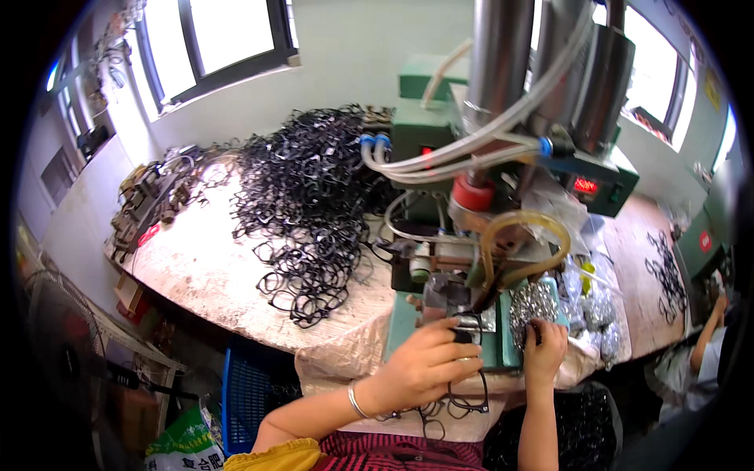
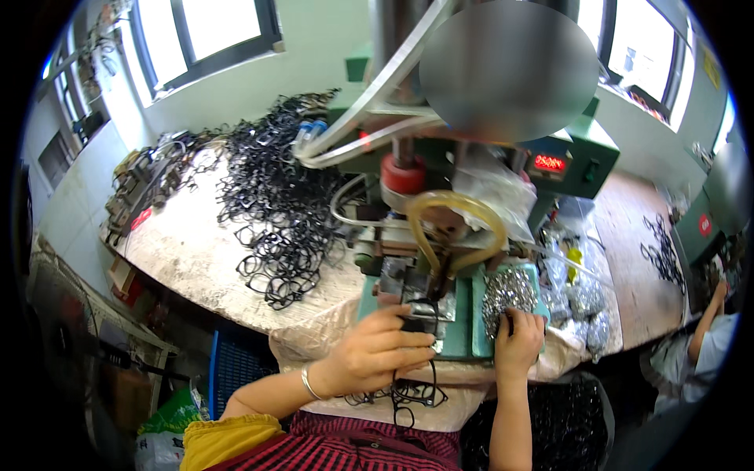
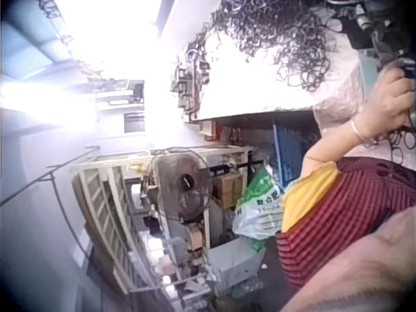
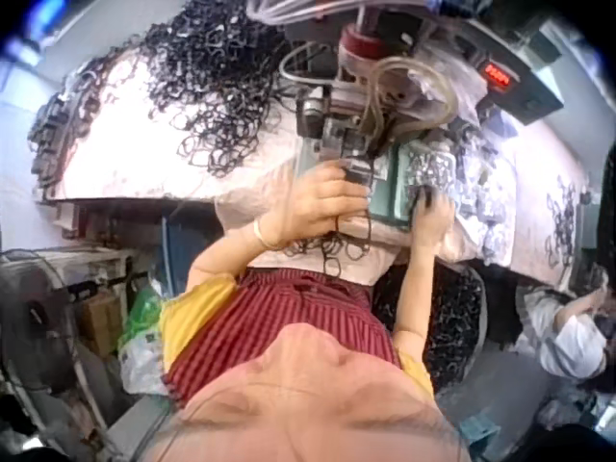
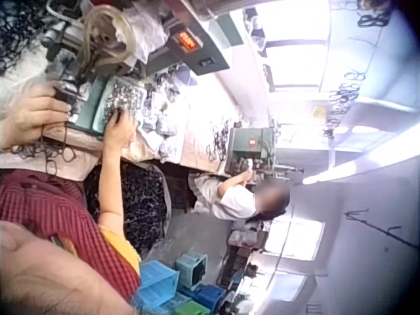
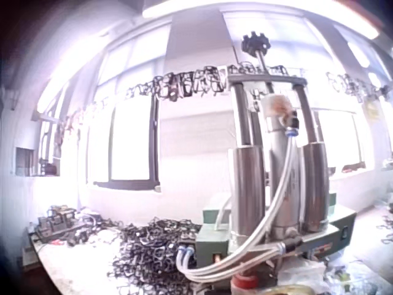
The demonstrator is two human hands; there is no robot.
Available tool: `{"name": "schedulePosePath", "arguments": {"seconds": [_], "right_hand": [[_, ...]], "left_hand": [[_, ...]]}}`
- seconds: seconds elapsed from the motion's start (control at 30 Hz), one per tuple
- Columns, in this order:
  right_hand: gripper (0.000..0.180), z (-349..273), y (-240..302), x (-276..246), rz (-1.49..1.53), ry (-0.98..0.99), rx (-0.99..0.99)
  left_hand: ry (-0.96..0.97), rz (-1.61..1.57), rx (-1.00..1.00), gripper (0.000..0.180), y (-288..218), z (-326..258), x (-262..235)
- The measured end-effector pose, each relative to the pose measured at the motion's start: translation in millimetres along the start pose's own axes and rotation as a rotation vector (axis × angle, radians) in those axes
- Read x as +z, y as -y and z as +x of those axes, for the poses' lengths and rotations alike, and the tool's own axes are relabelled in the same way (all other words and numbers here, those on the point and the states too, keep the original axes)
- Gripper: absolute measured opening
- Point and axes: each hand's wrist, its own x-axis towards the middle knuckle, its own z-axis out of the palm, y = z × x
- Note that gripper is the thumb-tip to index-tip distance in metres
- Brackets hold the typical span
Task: The person repeatedly picks up black eyeglass frames from a pile, places them into a green fixture on a machine, and presses a lever to secure small metal components. The person then removes the assembled frames and places them on the table, continuing the cycle with additional frames.
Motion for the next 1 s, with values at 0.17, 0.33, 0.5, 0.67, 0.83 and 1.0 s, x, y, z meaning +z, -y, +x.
{"name": "schedulePosePath", "arguments": {"seconds": [0.17,0.33,0.5,0.67,0.83,1.0], "right_hand": [[0.009,13.7,16.8,0.8,-0.011,-0.015,0.071],[0.016,7.9,5.4,4.4,0.065,-0.1,0.023],[0.013,34.9,32.2,10.5,0.292,-0.083,0.073],[0.014,25.3,8.5,3.2,0.376,-0.066,0.201],[0.013,-4.2,-6.8,-14.0,0.311,-0.069,0.271],[0.014,-36.7,6.3,-50.9,0.418,-0.091,0.463]], "left_hand": [[-0.298,0.328,-0.288,0.026,-38.3,-61.8,-23.6],[-0.417,0.722,-0.566,0.019,39.1,-64.8,-89.5],[0.255,1.075,-1.198,0.02,178.2,-101.8,-95.0],[-0.025,0.657,-1.02,0.025,155.3,-48.6,-136.1],[-0.094,0.201,-1.084,0.021,121.1,-40.0,-130.3],[-0.644,-0.715,-1.132,0.018,75.0,-101.7,-90.1]]}}
